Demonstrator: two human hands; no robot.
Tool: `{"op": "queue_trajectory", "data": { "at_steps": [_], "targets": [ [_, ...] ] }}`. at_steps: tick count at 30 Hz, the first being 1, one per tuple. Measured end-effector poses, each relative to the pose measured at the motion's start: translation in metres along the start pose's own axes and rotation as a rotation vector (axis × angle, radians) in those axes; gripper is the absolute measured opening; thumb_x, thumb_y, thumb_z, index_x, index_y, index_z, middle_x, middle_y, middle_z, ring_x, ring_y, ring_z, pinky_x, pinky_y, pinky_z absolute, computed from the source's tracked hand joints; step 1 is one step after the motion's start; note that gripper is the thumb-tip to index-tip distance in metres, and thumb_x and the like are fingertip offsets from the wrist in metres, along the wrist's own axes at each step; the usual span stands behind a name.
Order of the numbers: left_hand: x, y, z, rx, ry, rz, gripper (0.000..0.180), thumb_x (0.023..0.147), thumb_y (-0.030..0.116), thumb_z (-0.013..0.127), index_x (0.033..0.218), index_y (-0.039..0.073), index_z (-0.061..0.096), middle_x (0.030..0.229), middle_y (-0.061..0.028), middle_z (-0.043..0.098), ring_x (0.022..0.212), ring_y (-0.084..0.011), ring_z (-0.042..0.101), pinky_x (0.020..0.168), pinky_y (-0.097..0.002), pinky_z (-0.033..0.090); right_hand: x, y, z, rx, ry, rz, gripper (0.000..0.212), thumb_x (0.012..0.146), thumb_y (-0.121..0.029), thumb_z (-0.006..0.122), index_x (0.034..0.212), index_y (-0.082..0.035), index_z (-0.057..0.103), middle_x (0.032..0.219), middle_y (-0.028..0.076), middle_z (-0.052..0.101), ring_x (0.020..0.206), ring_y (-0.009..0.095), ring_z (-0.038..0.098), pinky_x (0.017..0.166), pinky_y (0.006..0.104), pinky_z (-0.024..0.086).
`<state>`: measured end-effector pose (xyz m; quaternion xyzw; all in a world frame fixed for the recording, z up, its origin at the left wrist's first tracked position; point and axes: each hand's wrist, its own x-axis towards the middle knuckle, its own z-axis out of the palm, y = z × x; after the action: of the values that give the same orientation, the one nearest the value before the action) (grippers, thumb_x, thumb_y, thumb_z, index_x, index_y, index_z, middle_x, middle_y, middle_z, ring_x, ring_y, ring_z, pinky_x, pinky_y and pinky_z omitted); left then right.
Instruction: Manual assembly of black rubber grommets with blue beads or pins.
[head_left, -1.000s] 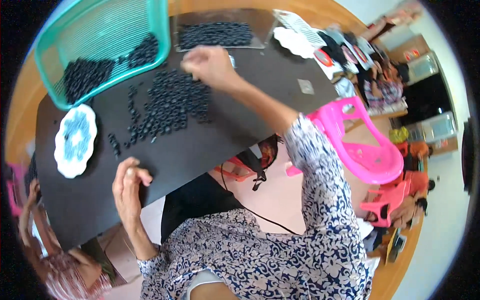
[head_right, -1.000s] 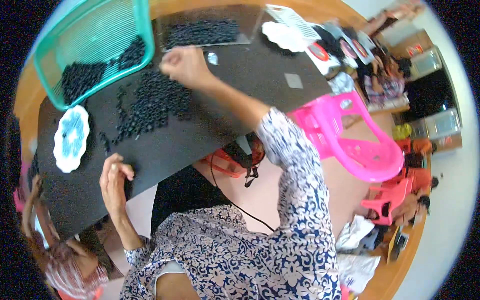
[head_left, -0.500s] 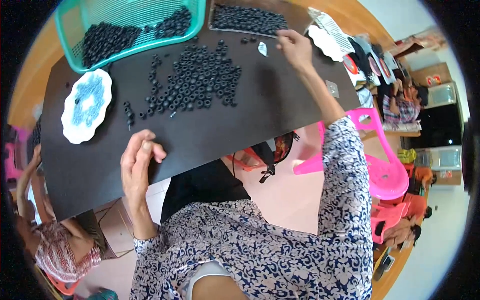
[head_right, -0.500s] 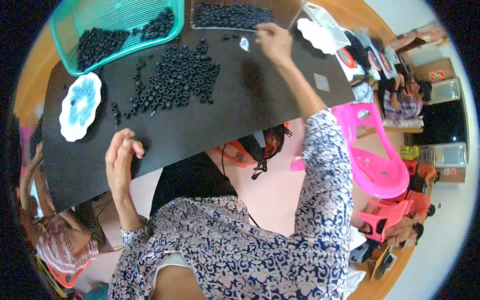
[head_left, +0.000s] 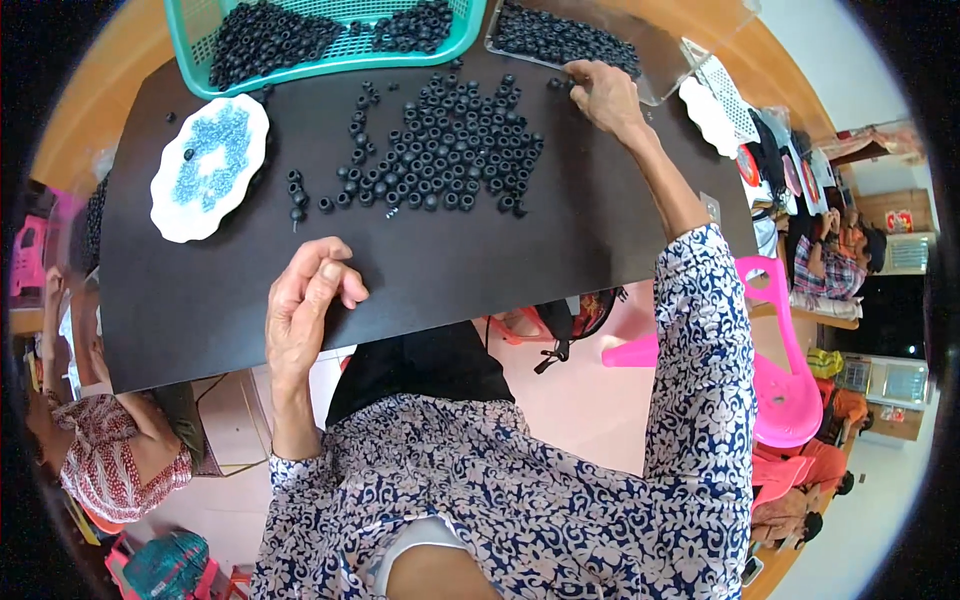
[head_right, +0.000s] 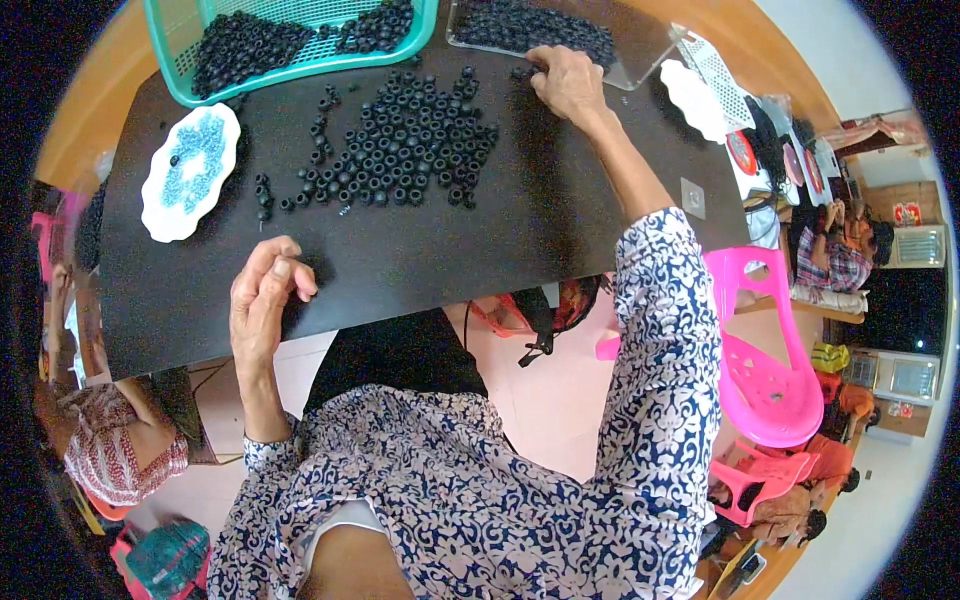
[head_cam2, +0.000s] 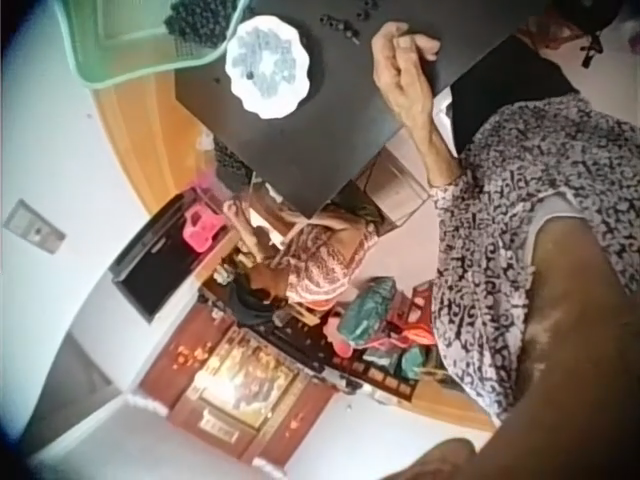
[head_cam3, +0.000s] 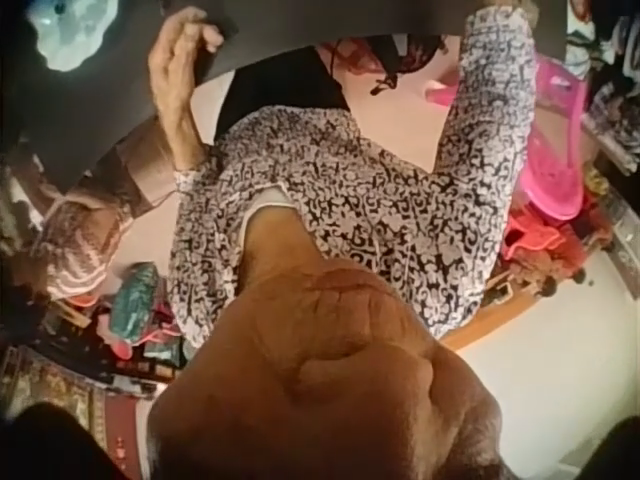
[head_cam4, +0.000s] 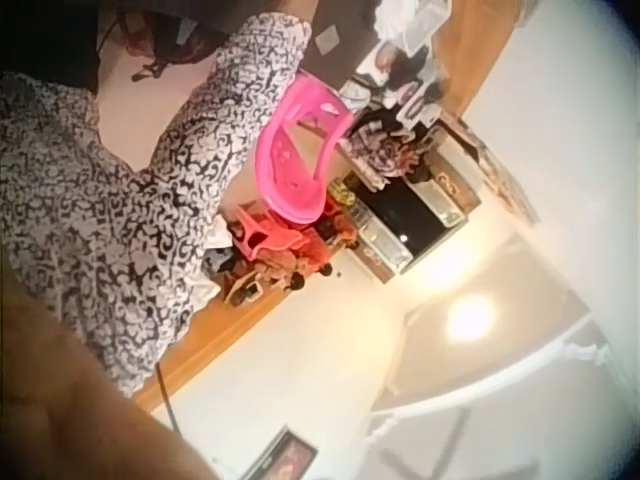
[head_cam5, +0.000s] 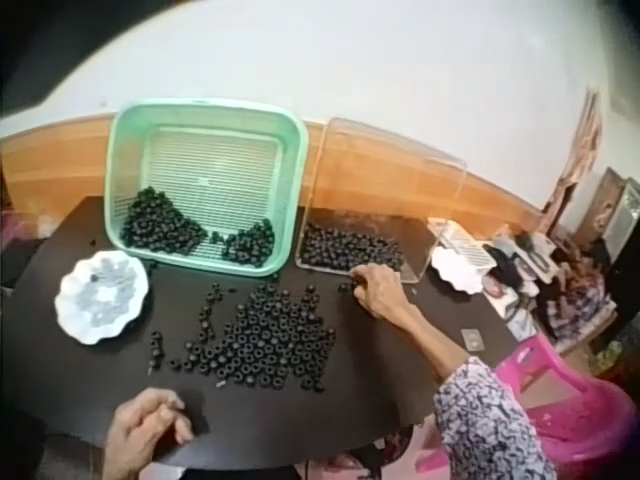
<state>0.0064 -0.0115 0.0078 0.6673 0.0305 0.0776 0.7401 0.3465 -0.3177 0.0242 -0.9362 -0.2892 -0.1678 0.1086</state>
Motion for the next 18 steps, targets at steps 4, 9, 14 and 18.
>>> {"op": "queue_trajectory", "data": {
  "at_steps": [4, 9, 14, 18],
  "targets": [
    [0.001, -0.002, -0.002, 0.018, -0.017, -0.009, 0.028, 0.099, 0.024, 0.048, 0.109, -0.001, 0.053, 0.075, -0.0051, 0.058, 0.07, -0.0102, 0.052, 0.066, -0.0242, 0.042, 0.005, -0.008, 0.004, -0.065, -0.023, -0.104, 0.031, 0.077, -0.015, 0.063, 0.108, -0.012, 0.067, 0.097, 0.012, 0.065, 0.09, 0.031, 0.063, 0.081, 0.0437, 0.05],
    [0.001, -0.004, -0.004, -0.004, -0.005, 0.006, 0.024, 0.099, 0.02, 0.049, 0.107, -0.002, 0.056, 0.077, -0.0055, 0.062, 0.07, -0.0087, 0.053, 0.067, -0.0229, 0.045, 0.003, -0.013, 0.002, 0.004, -0.043, -0.201, 0.033, 0.074, -0.012, 0.068, 0.106, -0.008, 0.066, 0.088, 0.011, 0.063, 0.082, 0.028, 0.064, 0.076, 0.0376, 0.051],
    [0.003, -0.004, -0.003, -0.016, -0.021, 0.028, 0.024, 0.099, 0.019, 0.049, 0.107, -0.002, 0.056, 0.077, -0.0056, 0.062, 0.07, -0.0088, 0.053, 0.067, -0.0229, 0.044, -0.006, -0.005, -0.004, 0.183, 0.068, -0.155, 0.032, 0.078, -0.004, 0.06, 0.108, -0.008, 0.066, 0.092, 0.011, 0.067, 0.084, 0.023, 0.066, 0.079, 0.0327, 0.052],
    [0.002, -0.004, -0.003, -0.007, -0.017, 0.01, 0.024, 0.099, 0.019, 0.049, 0.108, -0.002, 0.056, 0.077, -0.0058, 0.062, 0.07, -0.009, 0.053, 0.067, -0.0229, 0.044, -0.006, 0.006, -0.006, 0.208, 0.065, -0.025, 0.032, 0.079, -0.003, 0.057, 0.109, -0.007, 0.065, 0.096, 0.011, 0.068, 0.087, 0.022, 0.067, 0.082, 0.032, 0.052]
  ]
}}
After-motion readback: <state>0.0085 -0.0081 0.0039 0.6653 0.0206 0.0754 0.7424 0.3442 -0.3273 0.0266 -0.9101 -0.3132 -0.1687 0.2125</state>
